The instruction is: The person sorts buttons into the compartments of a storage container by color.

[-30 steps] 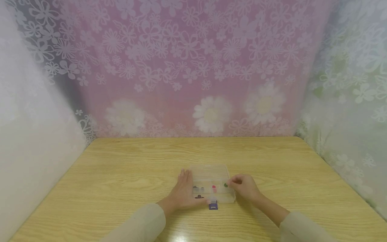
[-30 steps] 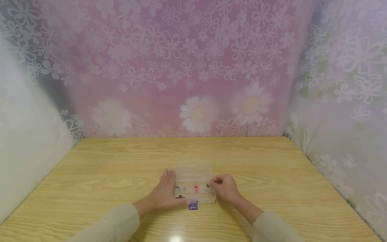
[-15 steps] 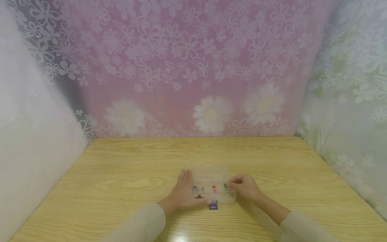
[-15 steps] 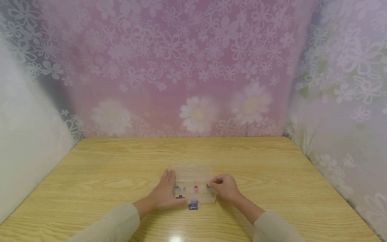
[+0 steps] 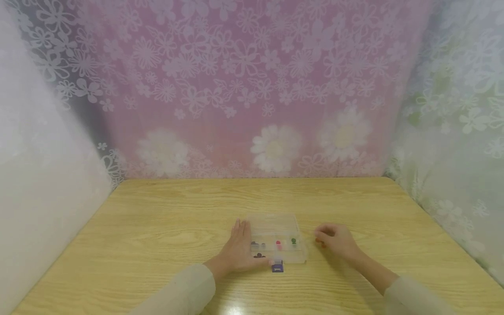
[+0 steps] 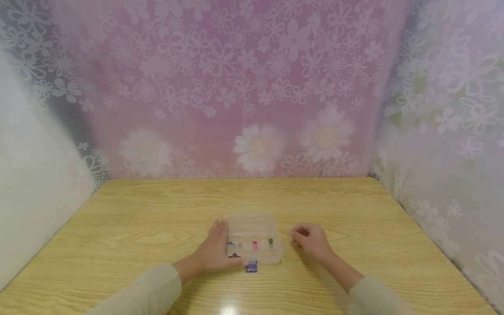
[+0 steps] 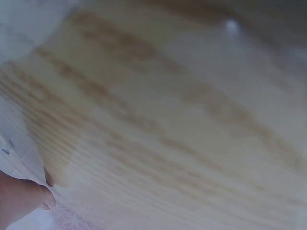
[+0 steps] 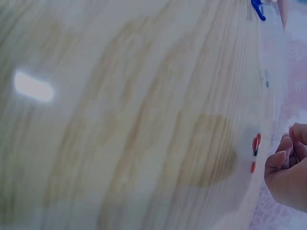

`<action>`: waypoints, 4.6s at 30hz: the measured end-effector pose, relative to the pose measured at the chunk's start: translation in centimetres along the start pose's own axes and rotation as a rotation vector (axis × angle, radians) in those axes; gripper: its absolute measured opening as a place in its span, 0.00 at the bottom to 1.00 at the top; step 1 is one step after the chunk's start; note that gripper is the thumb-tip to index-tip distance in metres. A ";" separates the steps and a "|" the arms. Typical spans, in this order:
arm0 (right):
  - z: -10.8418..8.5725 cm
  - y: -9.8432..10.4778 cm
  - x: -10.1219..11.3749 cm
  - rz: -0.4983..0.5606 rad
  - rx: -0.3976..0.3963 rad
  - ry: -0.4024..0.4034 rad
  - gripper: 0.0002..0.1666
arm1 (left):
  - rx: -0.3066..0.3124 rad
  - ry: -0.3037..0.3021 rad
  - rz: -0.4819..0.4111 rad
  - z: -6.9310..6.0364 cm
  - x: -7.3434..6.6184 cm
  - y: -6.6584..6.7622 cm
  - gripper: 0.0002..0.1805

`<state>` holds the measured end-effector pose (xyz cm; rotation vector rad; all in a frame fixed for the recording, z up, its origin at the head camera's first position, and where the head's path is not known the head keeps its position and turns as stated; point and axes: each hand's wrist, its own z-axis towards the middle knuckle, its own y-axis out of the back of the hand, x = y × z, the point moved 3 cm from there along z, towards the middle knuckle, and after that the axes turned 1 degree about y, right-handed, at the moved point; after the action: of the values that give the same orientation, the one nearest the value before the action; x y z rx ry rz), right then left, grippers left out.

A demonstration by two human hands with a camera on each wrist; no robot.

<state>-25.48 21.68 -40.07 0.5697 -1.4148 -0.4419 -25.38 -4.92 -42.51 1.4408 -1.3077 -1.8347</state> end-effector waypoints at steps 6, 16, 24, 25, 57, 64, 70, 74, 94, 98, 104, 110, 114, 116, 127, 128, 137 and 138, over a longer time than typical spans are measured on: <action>-0.3 0.8 -0.7 -0.075 -0.004 0.049 0.12 | -0.001 0.004 0.001 -0.1 0.0 0.1 0.66; -0.2 1.2 -1.5 -0.017 0.043 0.117 0.09 | 0.002 0.013 -0.017 -0.2 -0.1 0.1 0.66; -0.3 1.1 -2.0 -0.075 0.014 0.090 0.08 | -0.003 0.010 -0.010 0.0 0.1 -0.1 0.66; -0.4 1.1 -2.0 -0.078 0.013 0.097 0.08 | -0.004 0.009 -0.011 0.0 0.1 -0.1 0.66; 0.0 0.4 -1.9 -0.194 -0.019 0.110 0.03 | -0.008 -0.005 -0.009 -0.1 0.0 0.1 0.66; 0.0 0.4 -1.9 -0.168 -0.004 0.081 0.06 | -0.002 0.006 -0.003 -0.1 0.0 0.0 0.66; 0.0 0.6 -1.9 -0.146 -0.007 0.041 0.06 | -0.001 0.005 -0.001 0.0 0.0 0.0 0.66; -0.1 0.7 -2.0 -0.148 -0.006 0.041 0.06 | -0.005 0.011 0.000 0.0 0.0 0.0 0.66; -0.2 0.8 -1.5 -0.117 -0.015 -0.004 0.09 | 0.016 0.017 -0.009 -0.1 0.1 -0.1 0.66; -0.2 0.7 -1.3 -0.096 -0.013 -0.010 0.08 | 0.020 0.013 -0.010 -0.1 0.0 -0.1 0.66; -0.2 0.3 -0.9 -0.079 -0.026 -0.035 0.08 | 0.015 0.008 -0.025 -0.1 0.0 0.1 0.66; -0.2 -0.2 -0.1 -0.056 -0.040 -0.055 0.09 | 0.012 0.008 -0.016 -0.1 0.0 0.1 0.66; -0.2 -0.7 0.4 -0.071 -0.047 -0.045 0.09 | 0.007 0.001 -0.006 -0.1 0.0 0.0 0.66; -0.2 -1.0 0.6 -0.080 -0.048 -0.040 0.09 | 0.006 -0.001 0.001 0.0 0.1 0.0 0.66; -0.3 -2.3 2.2 -0.027 -0.055 -0.094 0.09 | 0.011 -0.001 0.003 -0.1 0.1 -0.1 0.66; -0.3 -2.4 2.2 -0.028 -0.053 -0.091 0.09 | 0.011 0.001 0.002 -0.1 0.1 -0.1 0.66; 0.0 -3.6 3.0 -0.035 -0.055 -0.044 0.07 | 0.011 0.004 -0.005 -0.1 0.0 0.0 0.66; 0.0 -3.6 3.0 -0.041 -0.058 -0.040 0.06 | 0.009 0.005 -0.005 -0.1 0.0 0.0 0.66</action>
<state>-24.96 16.99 -39.93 0.5465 -1.4261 -0.5284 -25.30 -4.95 -42.55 1.4534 -1.3125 -1.8298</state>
